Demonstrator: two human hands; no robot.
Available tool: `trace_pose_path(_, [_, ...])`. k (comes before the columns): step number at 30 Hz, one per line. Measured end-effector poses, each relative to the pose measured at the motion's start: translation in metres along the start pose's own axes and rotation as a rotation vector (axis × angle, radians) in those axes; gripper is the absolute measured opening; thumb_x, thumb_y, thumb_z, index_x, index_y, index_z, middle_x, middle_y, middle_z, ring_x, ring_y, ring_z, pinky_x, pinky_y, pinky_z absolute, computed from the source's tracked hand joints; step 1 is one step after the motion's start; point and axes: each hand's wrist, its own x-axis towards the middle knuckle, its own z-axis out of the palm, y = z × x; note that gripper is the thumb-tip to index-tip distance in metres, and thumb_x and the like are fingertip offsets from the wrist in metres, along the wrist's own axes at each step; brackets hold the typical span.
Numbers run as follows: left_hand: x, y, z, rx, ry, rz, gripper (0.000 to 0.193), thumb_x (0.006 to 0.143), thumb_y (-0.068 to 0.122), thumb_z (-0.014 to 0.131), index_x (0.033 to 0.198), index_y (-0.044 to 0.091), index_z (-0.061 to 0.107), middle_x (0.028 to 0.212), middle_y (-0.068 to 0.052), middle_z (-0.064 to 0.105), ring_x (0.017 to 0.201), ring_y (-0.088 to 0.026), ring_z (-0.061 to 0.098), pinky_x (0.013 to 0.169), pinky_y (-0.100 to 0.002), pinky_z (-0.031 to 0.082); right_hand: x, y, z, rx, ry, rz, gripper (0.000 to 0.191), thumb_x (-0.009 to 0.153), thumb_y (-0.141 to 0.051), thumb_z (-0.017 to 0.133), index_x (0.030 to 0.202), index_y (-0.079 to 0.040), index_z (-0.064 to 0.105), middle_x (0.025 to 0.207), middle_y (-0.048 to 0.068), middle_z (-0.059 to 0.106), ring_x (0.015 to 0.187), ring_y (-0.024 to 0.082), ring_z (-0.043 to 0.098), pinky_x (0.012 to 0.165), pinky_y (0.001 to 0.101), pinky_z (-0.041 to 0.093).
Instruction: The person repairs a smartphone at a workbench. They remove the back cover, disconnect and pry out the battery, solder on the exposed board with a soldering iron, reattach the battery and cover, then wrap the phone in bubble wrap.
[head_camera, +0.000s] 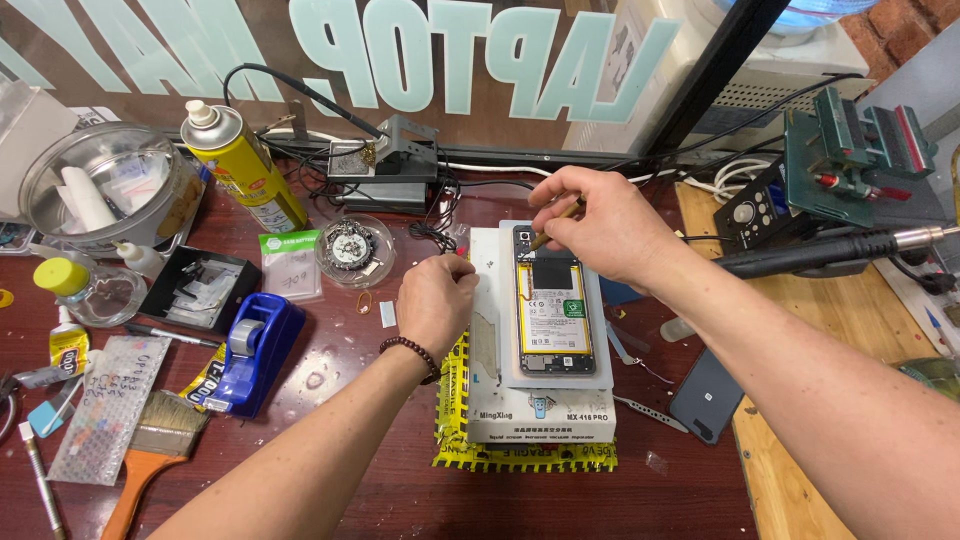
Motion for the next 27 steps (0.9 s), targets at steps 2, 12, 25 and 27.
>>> trace_pose_path(2, [0.002,0.001,0.002,0.016,-0.019,-0.009,0.020,0.084,0.024,0.073,0.099,0.013,0.080,0.093,-0.015,0.076,0.089,-0.034,0.073,0.082,-0.044,0.056,-0.003,-0.005,0.001,-0.140,0.019,-0.021,0.022,0.088,-0.008,0.065,0.109,-0.005,0.070,0.081,0.007,0.075,0.079,0.016,0.079,0.070,0.0327,0.060])
trace_pose_path(12, [0.011,0.011,0.014,0.040,-0.079,-0.015,0.021,0.082,0.025,0.076,0.097,0.011,0.081,0.092,-0.014,0.077,0.088,-0.032,0.074,0.082,-0.044,0.057,0.002,-0.026,0.006,-0.453,-0.059,-0.203,0.022,0.083,-0.012,0.068,0.104,-0.007,0.069,0.088,0.013,0.076,0.084,0.030,0.074,0.075,0.0416,0.057])
trace_pose_path(25, [0.020,-0.006,0.021,-0.013,-0.059,0.073,0.036,0.079,0.021,0.077,0.113,0.010,0.074,0.097,-0.015,0.074,0.092,-0.032,0.073,0.084,-0.043,0.056,0.012,-0.009,0.003,-0.298,-0.077,-0.174,0.023,0.090,-0.011,0.063,0.110,-0.009,0.073,0.091,0.008,0.076,0.084,0.017,0.072,0.077,0.0318,0.056])
trace_pose_path(27, [0.022,-0.008,0.023,0.004,-0.075,0.067,0.034,0.079,0.021,0.077,0.112,0.013,0.077,0.100,-0.014,0.073,0.093,-0.031,0.073,0.084,-0.042,0.056,0.012,-0.009,0.007,-0.224,-0.071,-0.140,0.020,0.095,-0.013,0.060,0.110,-0.011,0.073,0.090,0.006,0.077,0.083,0.015,0.073,0.077,0.0301,0.057])
